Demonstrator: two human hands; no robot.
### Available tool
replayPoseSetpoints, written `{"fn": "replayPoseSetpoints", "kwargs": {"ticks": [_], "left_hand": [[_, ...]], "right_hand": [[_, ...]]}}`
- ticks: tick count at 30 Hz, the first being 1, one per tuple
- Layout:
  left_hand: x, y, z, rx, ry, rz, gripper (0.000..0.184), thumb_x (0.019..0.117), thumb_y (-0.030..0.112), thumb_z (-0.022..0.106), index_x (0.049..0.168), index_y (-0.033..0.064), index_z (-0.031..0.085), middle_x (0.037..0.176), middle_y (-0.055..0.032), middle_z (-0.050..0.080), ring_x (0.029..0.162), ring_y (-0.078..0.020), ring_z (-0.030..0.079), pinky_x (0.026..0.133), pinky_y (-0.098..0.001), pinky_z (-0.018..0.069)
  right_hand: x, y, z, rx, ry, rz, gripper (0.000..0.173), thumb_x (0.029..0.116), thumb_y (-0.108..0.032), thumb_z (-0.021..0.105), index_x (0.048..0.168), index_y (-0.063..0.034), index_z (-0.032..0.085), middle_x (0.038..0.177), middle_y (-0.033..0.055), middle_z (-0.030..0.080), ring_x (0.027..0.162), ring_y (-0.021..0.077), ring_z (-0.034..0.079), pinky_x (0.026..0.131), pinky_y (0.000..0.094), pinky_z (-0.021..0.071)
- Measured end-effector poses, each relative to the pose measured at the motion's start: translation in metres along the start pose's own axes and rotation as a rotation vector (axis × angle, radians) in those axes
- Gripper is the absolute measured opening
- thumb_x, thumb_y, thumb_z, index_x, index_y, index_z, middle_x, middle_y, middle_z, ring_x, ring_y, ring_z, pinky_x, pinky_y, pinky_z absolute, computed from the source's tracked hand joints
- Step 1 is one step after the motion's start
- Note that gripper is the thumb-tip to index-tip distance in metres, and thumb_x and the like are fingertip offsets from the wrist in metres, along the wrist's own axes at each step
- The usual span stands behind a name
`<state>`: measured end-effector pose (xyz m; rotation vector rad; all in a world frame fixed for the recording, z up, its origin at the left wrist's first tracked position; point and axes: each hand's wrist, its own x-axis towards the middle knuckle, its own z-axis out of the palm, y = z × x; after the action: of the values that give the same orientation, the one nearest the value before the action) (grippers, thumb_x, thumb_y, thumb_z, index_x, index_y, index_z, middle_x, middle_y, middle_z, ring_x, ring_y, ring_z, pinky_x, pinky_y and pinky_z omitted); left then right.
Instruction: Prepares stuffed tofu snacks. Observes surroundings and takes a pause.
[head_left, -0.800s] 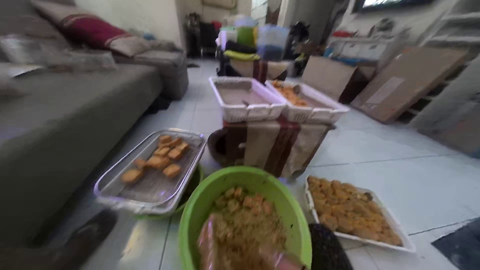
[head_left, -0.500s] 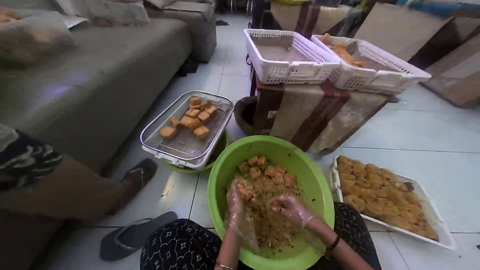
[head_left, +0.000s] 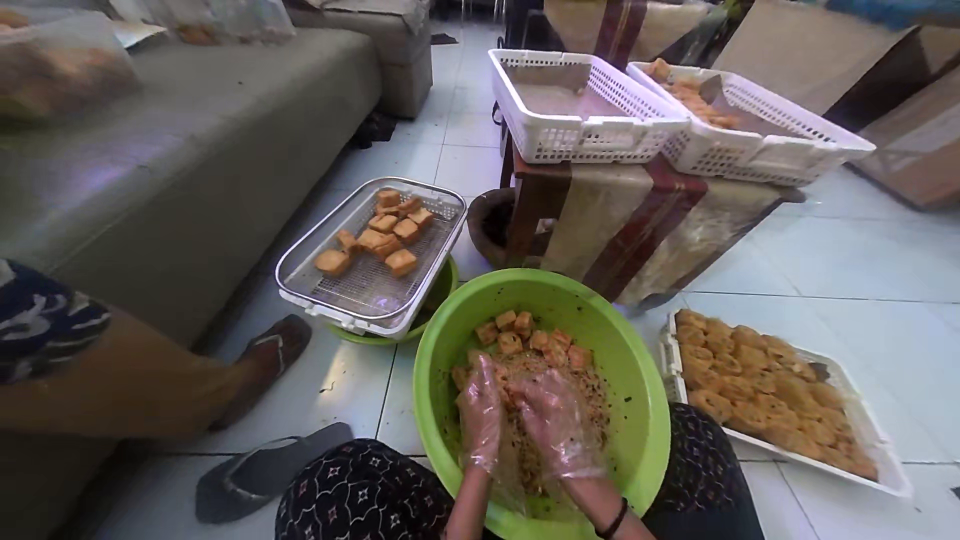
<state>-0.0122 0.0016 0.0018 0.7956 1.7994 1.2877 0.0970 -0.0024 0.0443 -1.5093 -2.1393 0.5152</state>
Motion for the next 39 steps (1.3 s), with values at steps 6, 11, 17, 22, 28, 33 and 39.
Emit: {"fn": "replayPoseSetpoints", "kwargs": {"ticks": [6,11,17,22,28,33,39], "left_hand": [[0.006,-0.001,0.004,-0.092,-0.135,-0.068,0.051,0.1097,0.037,0.042,0.116,-0.0050,0.069,0.102,-0.0187,0.070,0.093,-0.0234,0.066,0.089,-0.0438,0.0536],[0.006,0.006,0.001,-0.170,-0.022,-0.180,0.056,0.1097,0.040,0.041,0.111,-0.0088,0.068,0.099,-0.0231,0.068,0.091,-0.0282,0.065,0.086,-0.0476,0.0531],[0.004,-0.003,0.000,-0.125,-0.014,-0.097,0.059,0.1112,0.040,0.033,0.117,-0.0093,0.066,0.107,-0.0250,0.067,0.100,-0.0299,0.065,0.093,-0.0481,0.0517],[0.002,0.001,-0.001,0.021,-0.211,-0.037,0.050,0.1094,0.038,0.042,0.113,-0.0031,0.071,0.099,-0.0172,0.070,0.092,-0.0240,0.067,0.087,-0.0456,0.0540],[0.007,0.004,0.000,-0.054,-0.182,-0.080,0.047,0.1082,0.037,0.047,0.117,-0.0024,0.071,0.109,-0.0181,0.071,0.100,-0.0235,0.068,0.092,-0.0444,0.0535],[0.003,0.004,0.000,-0.125,-0.204,-0.144,0.054,0.1096,0.040,0.041,0.127,-0.0059,0.063,0.124,-0.0239,0.065,0.116,-0.0294,0.062,0.103,-0.0482,0.0475],[0.002,-0.001,0.000,0.091,-0.041,0.027,0.042,0.1074,0.030,0.049,0.125,-0.0030,0.067,0.117,-0.0224,0.069,0.112,-0.0326,0.066,0.101,-0.0530,0.0490]], "right_hand": [[0.021,0.000,-0.023,0.146,-0.337,0.150,0.026,0.0958,-0.011,0.061,0.118,-0.0019,0.072,0.117,0.0174,0.068,0.109,0.0271,0.066,0.101,0.0400,0.0523],[0.007,-0.003,-0.027,0.090,-0.291,0.051,0.048,0.0994,-0.007,0.053,0.147,-0.0111,0.057,0.141,0.0189,0.060,0.127,0.0327,0.061,0.110,0.0459,0.0485],[-0.014,-0.001,-0.004,-0.019,-0.083,-0.131,0.030,0.0940,-0.007,0.059,0.117,-0.0111,0.078,0.118,0.0151,0.072,0.114,0.0341,0.067,0.100,0.0523,0.0535],[0.029,0.000,-0.029,-0.017,-0.399,0.087,0.025,0.0942,-0.016,0.065,0.115,-0.0060,0.075,0.120,0.0166,0.070,0.120,0.0316,0.062,0.110,0.0473,0.0453],[0.033,0.017,-0.037,0.356,-0.356,-0.016,0.049,0.0820,-0.001,0.067,0.130,-0.0020,0.061,0.135,0.0185,0.059,0.119,0.0295,0.063,0.101,0.0433,0.0541],[0.028,0.011,-0.035,0.212,-0.594,0.009,0.090,0.0870,-0.006,0.074,0.163,-0.0098,0.026,0.161,0.0185,0.039,0.146,0.0318,0.043,0.121,0.0463,0.0360],[0.025,0.003,-0.023,0.142,-0.447,0.222,0.033,0.0993,-0.011,0.060,0.131,-0.0052,0.069,0.126,0.0171,0.070,0.119,0.0291,0.067,0.108,0.0448,0.0493]]}}
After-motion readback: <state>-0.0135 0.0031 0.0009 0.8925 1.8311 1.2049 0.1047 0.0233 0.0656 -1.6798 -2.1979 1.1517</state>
